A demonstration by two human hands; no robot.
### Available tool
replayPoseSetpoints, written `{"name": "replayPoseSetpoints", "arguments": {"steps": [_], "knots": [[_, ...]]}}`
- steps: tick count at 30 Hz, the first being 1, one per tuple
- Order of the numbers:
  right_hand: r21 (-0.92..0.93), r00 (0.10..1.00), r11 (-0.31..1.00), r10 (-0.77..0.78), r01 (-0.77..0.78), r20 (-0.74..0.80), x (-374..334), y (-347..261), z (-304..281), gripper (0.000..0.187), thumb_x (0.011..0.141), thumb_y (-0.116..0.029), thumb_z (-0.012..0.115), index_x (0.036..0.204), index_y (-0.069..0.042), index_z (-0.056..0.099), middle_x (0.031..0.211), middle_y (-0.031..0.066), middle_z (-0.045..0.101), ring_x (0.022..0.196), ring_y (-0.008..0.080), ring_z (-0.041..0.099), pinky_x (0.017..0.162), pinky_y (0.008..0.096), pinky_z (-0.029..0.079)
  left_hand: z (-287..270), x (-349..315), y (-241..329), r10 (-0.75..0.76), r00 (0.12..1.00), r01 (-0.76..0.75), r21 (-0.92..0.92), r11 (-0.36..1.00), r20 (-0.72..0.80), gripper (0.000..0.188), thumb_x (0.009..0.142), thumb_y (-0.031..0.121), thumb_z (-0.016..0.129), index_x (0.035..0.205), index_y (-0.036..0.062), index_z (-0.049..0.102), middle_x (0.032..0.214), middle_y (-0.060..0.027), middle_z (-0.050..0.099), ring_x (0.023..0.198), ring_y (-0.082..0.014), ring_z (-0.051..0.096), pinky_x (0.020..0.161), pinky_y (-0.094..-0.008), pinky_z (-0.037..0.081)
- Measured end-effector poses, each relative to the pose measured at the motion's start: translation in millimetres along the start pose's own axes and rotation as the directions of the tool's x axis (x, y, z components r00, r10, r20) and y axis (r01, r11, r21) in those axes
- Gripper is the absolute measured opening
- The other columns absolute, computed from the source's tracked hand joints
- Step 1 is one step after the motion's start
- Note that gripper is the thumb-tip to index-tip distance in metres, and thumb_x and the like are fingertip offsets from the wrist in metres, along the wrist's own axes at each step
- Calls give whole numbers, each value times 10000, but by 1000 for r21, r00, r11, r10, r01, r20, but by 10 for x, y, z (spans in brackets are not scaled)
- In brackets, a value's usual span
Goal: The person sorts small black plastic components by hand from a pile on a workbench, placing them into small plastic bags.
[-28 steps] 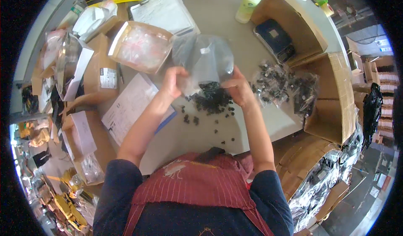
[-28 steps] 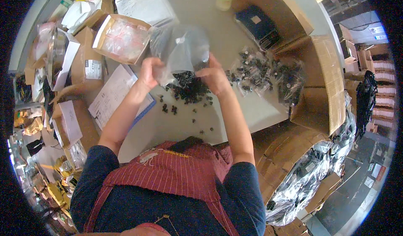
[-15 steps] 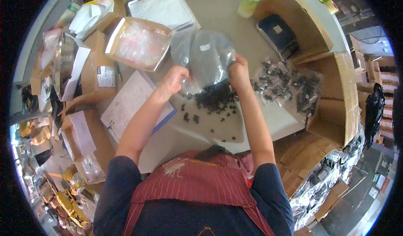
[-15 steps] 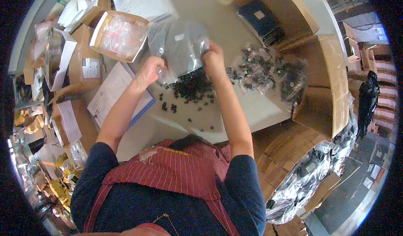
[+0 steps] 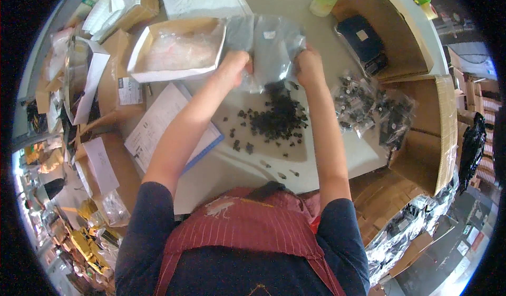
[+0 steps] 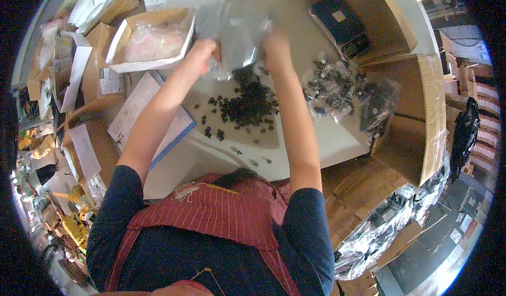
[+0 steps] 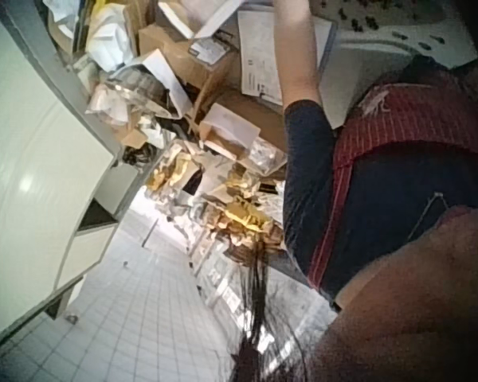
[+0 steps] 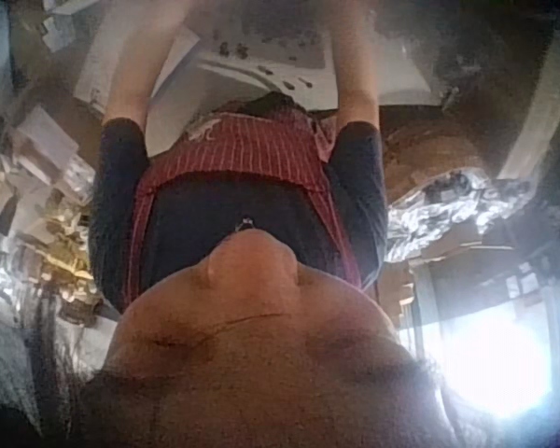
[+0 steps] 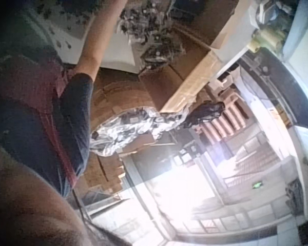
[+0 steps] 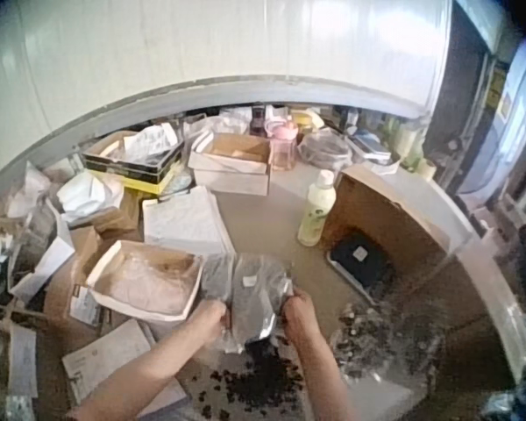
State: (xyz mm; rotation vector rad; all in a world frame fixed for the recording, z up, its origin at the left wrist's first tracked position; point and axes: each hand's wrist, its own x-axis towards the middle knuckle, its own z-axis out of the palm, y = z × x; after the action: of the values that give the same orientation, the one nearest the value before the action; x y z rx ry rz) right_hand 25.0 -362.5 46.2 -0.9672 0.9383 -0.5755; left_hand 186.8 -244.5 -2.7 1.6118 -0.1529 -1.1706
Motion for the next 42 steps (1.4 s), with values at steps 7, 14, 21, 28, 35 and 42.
{"name": "replayPoseSetpoints", "arguments": {"steps": [7, 14, 21, 28, 35, 42], "knots": [[-239, 986, 957, -166, 167, 26, 303, -44, -183, 353, 729, -65, 524, 1054, 7, 642, 869, 66, 601, 740, 170, 539, 639, 303, 424, -33, 333, 194, 88, 992, -88, -3, 996, 88, 172, 759, 85, 514, 795, -4, 657, 834, -124, 647, 814, -253, 576, 798, -377, 441], [-509, 972, 829, -167, 230, 168, -8, 218, -656, 488, 826, -50, 592, 1309, 2, 540, 1094, 178, 653, 900, 242, 633, 845, 337, 510, -137, -65, 27, 148, 960, -39, -408, 912, 239, 192, 828, 104, 541, 905, -36, 648, 907, -135, 650, 896, -245, 623, 800, -384, 515], [-669, 847, 551, -472, 499, 243, -946, 380, -1136, 405, 883, -18, 567, 1288, -16, 589, 1252, 167, 650, 1113, 289, 653, 1031, 368, 460, -225, -846, 98, 83, 962, -16, -249, 968, 260, 273, 901, 102, 635, 1073, -102, 582, 1093, -172, 621, 979, -286, 669, 874, -412, 589], [-672, 580, 66, -571, 737, 581, -831, 338, -1658, 311, 808, 44, 588, 1097, -36, 668, 1160, 164, 674, 1121, 372, 612, 1093, 503, 403, -76, -888, 133, 31, 963, 2, -121, 993, 267, 342, 918, 99, 625, 1159, -130, 544, 1179, -224, 617, 1032, -319, 690, 926, -417, 586], [-829, 584, -35, -694, 557, 422, -430, 226, -1921, 306, 841, 36, 575, 1137, -20, 632, 1176, 172, 654, 1158, 399, 571, 1091, 442, 394, -116, -808, 77, 114, 964, -27, -337, 941, 240, 307, 924, 74, 580, 1175, -96, 538, 1216, -228, 600, 1096, -323, 659, 950, -423, 558], [-782, 492, -72, -740, 619, 458, -909, 272, -1856, 510, 786, 81, 470, 1269, -24, 597, 1349, 218, 571, 1307, 405, 477, 1137, 499, 344, -378, -1406, 135, 266, 962, -269, 40, 962, 65, 394, 947, 162, 594, 1276, -44, 528, 1247, -176, 599, 1110, -289, 654, 948, -414, 543]]}}
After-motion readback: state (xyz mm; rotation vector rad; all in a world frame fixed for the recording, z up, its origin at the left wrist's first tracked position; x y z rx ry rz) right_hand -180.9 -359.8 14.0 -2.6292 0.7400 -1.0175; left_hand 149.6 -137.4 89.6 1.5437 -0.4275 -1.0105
